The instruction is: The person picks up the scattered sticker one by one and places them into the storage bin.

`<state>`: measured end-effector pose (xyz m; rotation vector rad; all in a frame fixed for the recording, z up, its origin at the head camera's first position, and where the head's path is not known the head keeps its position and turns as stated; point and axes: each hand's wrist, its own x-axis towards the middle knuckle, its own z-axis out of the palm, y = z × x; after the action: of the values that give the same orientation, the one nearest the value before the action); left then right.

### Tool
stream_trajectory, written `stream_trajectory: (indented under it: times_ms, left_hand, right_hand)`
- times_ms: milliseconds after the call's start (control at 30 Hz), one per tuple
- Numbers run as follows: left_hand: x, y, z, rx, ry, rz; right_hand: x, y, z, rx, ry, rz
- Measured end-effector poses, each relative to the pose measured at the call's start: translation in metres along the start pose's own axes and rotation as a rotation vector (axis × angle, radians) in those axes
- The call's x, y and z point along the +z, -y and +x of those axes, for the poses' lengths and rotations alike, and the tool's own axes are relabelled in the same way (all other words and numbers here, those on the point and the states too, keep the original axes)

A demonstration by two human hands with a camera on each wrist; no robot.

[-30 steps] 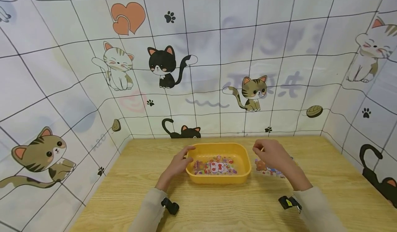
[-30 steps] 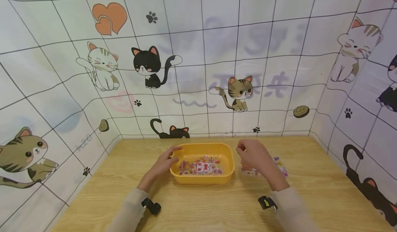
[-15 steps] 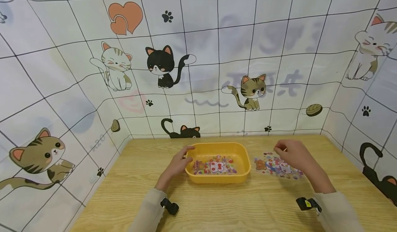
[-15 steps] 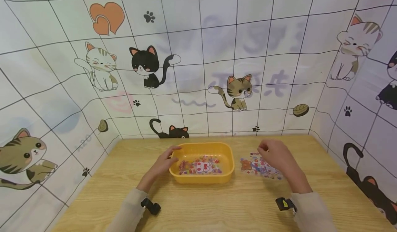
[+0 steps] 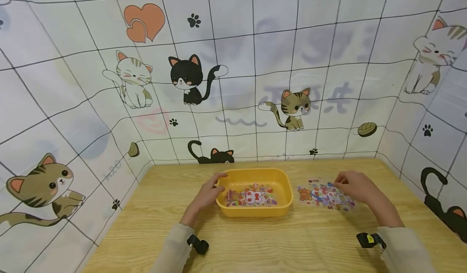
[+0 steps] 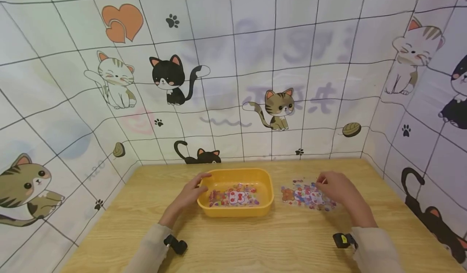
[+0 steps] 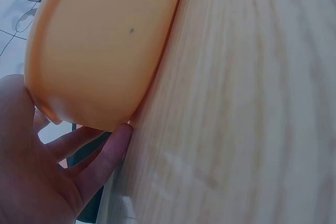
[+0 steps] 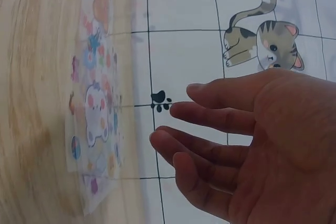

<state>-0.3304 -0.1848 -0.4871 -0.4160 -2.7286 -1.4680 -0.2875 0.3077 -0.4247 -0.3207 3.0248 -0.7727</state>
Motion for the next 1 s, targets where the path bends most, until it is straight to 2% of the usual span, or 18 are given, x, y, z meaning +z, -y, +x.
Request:
stream_trajectory:
  times_ms: [267, 667, 867, 1000]
  left_hand:
    - [0.000, -0.001, -0.001, -0.012, -0.006, -0.004]
    - [-0.001, 0.001, 0.001, -0.014, 0.008, 0.009]
    - [-0.001, 0.001, 0.000, -0.021, 0.013, 0.005]
    - [-0.001, 0.001, -0.001, -0.014, 0.009, -0.002]
  right_hand:
    - [0.001, -0.019, 0.000, 0.009, 0.009, -0.018]
    - [0.009, -0.029, 0.003, 0.018, 0.060, -0.040]
    - [0.019, -0.033, 0.006, 0.034, 0.120, 0.026]
    - [0.024, -0.035, 0.008, 0.006, 0.113, -0.020]
